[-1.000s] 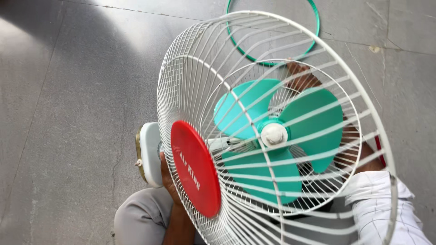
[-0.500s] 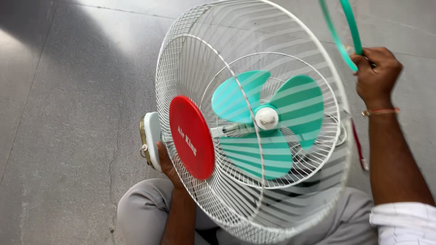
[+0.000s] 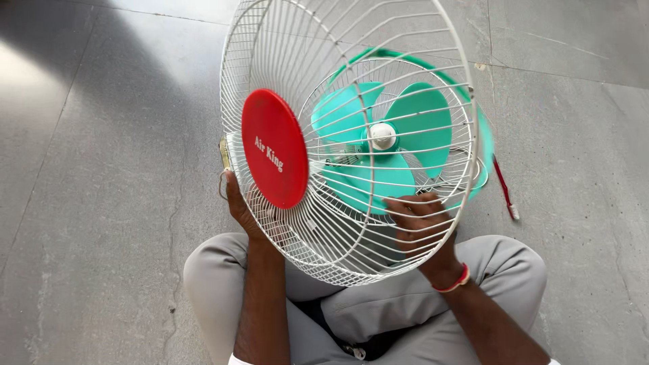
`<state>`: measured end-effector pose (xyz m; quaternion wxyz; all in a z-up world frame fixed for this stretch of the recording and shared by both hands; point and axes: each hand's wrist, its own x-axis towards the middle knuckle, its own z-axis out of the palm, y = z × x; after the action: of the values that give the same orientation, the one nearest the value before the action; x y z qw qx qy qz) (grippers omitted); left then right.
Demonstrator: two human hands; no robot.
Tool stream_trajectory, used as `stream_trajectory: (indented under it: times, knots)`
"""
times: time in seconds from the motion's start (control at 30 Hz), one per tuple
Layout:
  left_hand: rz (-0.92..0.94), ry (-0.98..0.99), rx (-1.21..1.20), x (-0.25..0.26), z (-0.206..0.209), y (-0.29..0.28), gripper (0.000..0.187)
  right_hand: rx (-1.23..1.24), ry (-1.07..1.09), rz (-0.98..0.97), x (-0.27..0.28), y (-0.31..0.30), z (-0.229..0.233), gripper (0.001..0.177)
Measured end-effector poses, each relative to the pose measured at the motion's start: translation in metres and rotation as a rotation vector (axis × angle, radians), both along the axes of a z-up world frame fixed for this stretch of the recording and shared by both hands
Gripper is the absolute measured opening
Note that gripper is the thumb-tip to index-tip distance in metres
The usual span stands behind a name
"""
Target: The person sits on the floor and assembles a table fan. They tighten the central nut on the fan blades, wipe the blades with a cloth, and then attach the front and rear wire cages to the fan body.
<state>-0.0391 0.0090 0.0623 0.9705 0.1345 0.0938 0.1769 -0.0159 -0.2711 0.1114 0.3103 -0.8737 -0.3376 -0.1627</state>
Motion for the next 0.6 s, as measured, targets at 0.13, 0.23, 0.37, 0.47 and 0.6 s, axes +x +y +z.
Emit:
stream_trajectory:
  times: [0.13, 0.23, 0.37, 0.47, 0.6]
  knots:
    - [-0.034, 0.055, 0.058, -0.001, 0.001, -0.003, 0.106, -0.099, -0.436, 0.282, 0.002, 0.021, 0.0, 0.03]
    - [-0.099, -0.005, -0.008, 0.004, -0.007, -0.006, 0.109, -0.212, -0.308, 0.336, 0.004, 0.014, -0.001, 0.032]
    - [-0.177, -0.055, 0.003, 0.013, -0.032, -0.004, 0.068, 0.045, -0.127, 0.167, 0.022, -0.022, -0.011, 0.028]
    - [-0.189, -0.23, 0.016, 0.018, -0.047, -0.006, 0.046, 0.408, -0.063, -0.237, 0.061, -0.072, -0.025, 0.025]
    - [-0.146, 0.037, 0.134, 0.026, -0.031, -0.015, 0.043, 0.883, 0.56, -0.376, 0.107, -0.101, -0.054, 0.025]
